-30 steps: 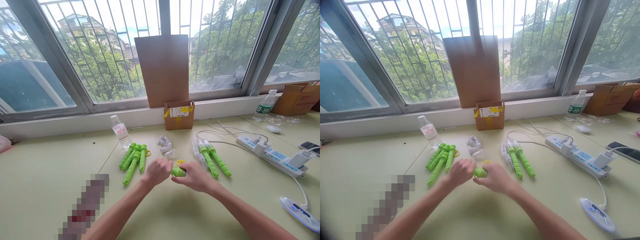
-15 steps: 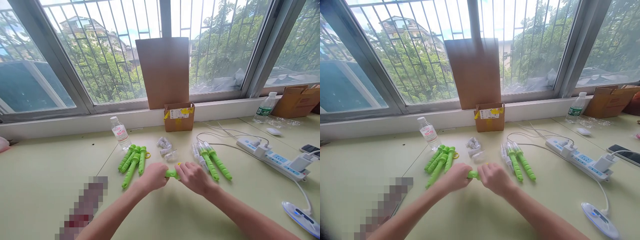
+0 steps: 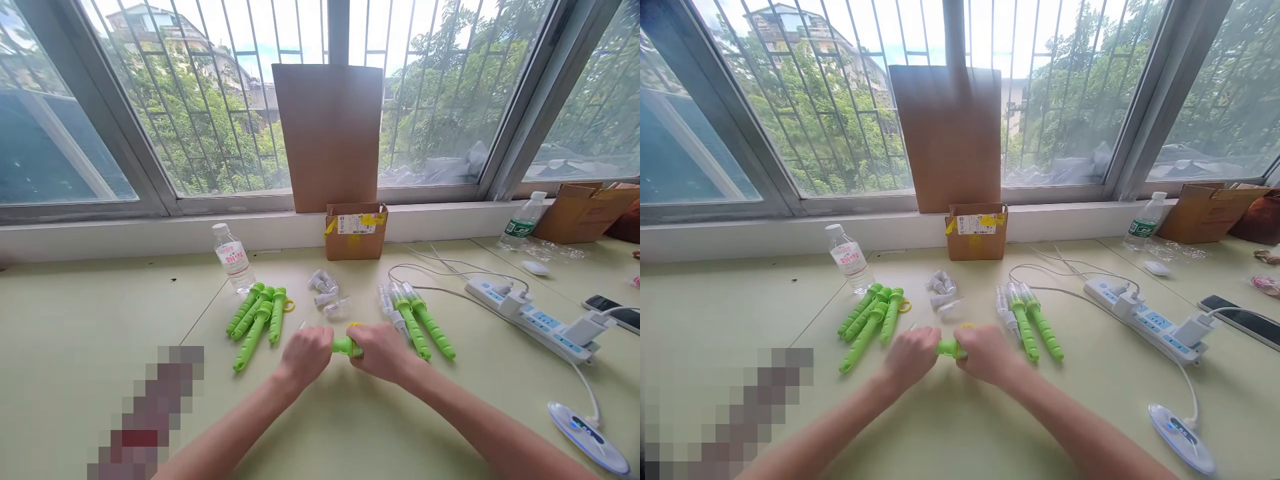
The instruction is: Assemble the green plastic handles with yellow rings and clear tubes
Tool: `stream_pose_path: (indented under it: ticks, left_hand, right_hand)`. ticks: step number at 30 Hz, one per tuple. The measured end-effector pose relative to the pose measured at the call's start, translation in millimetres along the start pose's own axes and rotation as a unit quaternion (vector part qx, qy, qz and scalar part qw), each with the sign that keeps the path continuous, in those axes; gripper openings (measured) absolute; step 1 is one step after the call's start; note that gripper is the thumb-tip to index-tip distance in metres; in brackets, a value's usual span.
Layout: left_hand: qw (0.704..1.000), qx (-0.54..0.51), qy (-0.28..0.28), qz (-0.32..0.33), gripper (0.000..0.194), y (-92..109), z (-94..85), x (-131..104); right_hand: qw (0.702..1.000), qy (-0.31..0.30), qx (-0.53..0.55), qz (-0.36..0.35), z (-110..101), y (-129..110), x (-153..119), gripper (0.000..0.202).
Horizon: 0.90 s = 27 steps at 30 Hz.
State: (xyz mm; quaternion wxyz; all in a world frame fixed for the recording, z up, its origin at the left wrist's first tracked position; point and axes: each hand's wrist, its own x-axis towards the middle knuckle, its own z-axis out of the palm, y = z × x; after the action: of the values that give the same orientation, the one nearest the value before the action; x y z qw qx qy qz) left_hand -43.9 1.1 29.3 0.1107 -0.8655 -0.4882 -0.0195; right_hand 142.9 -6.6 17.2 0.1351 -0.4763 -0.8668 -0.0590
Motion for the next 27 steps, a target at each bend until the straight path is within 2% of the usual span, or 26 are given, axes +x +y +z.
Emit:
stream_pose_path:
  ticks: [2, 5, 7, 10, 15, 21, 24, 27]
  left_hand:
    - [0.998, -0.049, -0.025, -0.022, 0.016, 2, -9.3, 3]
    - [0.988, -0.116, -0.092, -0.034, 0.014, 2, -19.0, 10]
    - [0.988, -0.115, -0.095, -0.035, 0.018, -1, -18.7, 15]
    - [0.994, -0.074, -0.065, -0.044, 0.021, -5, -10.7, 21]
    - [0.996, -0.055, -0.051, -0.053, 0.022, -12, 1.7, 21]
    - [0.997, -0.048, -0.046, -0.049, 0.023, -11, 9.4, 17]
    - [0.997, -0.049, -0.044, -0.045, 0.022, -6, 15.4, 18]
    - [0.997, -0.049, -0.038, -0.041, 0.021, -3, 21.4, 20]
  right_hand:
    - [0.994, 0.059, -0.073, -0.051, -3, 6, 1, 0.006]
    - [0.965, 0.15, -0.17, -0.133, -6, 13, 3, 0.02]
    - [0.954, 0.167, -0.205, -0.143, -7, 14, 5, 0.023]
    - [0.966, 0.109, -0.211, -0.1, -6, 10, 11, 0.022]
    - [0.989, -0.022, -0.144, -0.037, -9, -2, 20, 0.023]
    - [0.99, -0.136, -0.03, 0.031, -22, -7, 24, 0.025]
    - [0.983, -0.177, -0.007, 0.045, -25, -3, 26, 0.02]
    - [0.981, -0.189, -0.006, 0.042, -24, 3, 24, 0.015]
